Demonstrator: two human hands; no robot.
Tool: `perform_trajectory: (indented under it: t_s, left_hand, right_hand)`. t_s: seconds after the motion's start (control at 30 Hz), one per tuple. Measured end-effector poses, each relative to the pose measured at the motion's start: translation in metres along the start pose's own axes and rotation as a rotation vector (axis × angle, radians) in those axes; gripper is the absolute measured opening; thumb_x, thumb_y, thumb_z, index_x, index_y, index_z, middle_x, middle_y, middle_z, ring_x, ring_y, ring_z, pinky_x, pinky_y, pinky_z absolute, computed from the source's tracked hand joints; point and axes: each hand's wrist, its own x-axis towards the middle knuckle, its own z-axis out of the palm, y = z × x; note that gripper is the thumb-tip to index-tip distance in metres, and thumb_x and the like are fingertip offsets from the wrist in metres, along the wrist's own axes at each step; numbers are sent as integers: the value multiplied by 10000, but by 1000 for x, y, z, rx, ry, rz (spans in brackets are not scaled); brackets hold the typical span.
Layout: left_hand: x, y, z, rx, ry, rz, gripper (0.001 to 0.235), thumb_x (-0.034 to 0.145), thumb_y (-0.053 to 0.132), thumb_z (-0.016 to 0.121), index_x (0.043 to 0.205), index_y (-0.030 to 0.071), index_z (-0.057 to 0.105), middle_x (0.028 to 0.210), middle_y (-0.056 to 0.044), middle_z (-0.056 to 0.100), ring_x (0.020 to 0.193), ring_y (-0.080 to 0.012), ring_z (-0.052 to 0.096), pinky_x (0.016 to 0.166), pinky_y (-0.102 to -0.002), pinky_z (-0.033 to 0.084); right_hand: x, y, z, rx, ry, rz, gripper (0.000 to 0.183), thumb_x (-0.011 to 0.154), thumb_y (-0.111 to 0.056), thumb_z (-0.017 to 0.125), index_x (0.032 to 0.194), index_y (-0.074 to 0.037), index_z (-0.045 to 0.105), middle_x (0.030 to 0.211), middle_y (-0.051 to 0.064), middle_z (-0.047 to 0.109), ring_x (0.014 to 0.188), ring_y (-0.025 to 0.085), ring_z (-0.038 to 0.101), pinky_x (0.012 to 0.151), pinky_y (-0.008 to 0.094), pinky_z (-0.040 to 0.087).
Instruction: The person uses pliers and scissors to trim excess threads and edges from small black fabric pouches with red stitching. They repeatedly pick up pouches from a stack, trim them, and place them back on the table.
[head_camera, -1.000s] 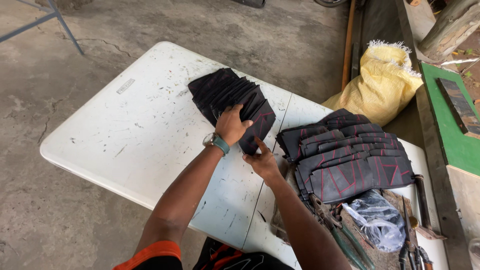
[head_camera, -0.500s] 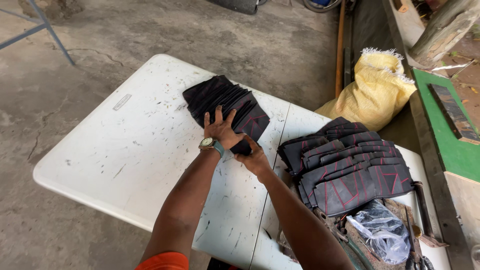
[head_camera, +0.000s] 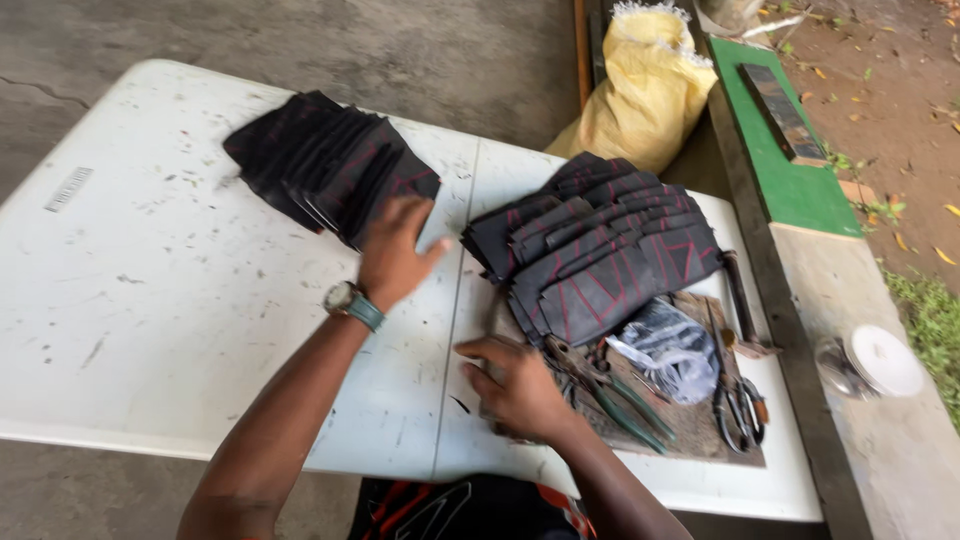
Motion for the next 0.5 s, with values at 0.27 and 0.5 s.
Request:
perform_trajectory:
  t_s: [0.27, 0.5]
  left_hand:
    - [-6, 131, 103, 96, -366, 80, 792, 757, 437, 882, 1335, -15, 582, 1298, -156, 566, 1048, -360, 600, 949, -492, 478]
    - [-13, 136, 130, 216, -308, 34, 661, 730, 447, 880, 1181, 15, 665, 1239, -140, 608, 1151, -290, 599, 1078, -466, 405]
  right_hand:
    - [-111, 22, -92, -551, 233, 245, 600, 767, -246, 790, 1294, -11, 626, 1278, 242, 624, 1156, 447, 565, 958, 508, 441]
    - [-141, 64, -111, -462, 138, 356, 454, 855, -209, 718, 1296, -116, 663, 1245, 130, 676, 1151, 367, 609, 1015, 454, 483]
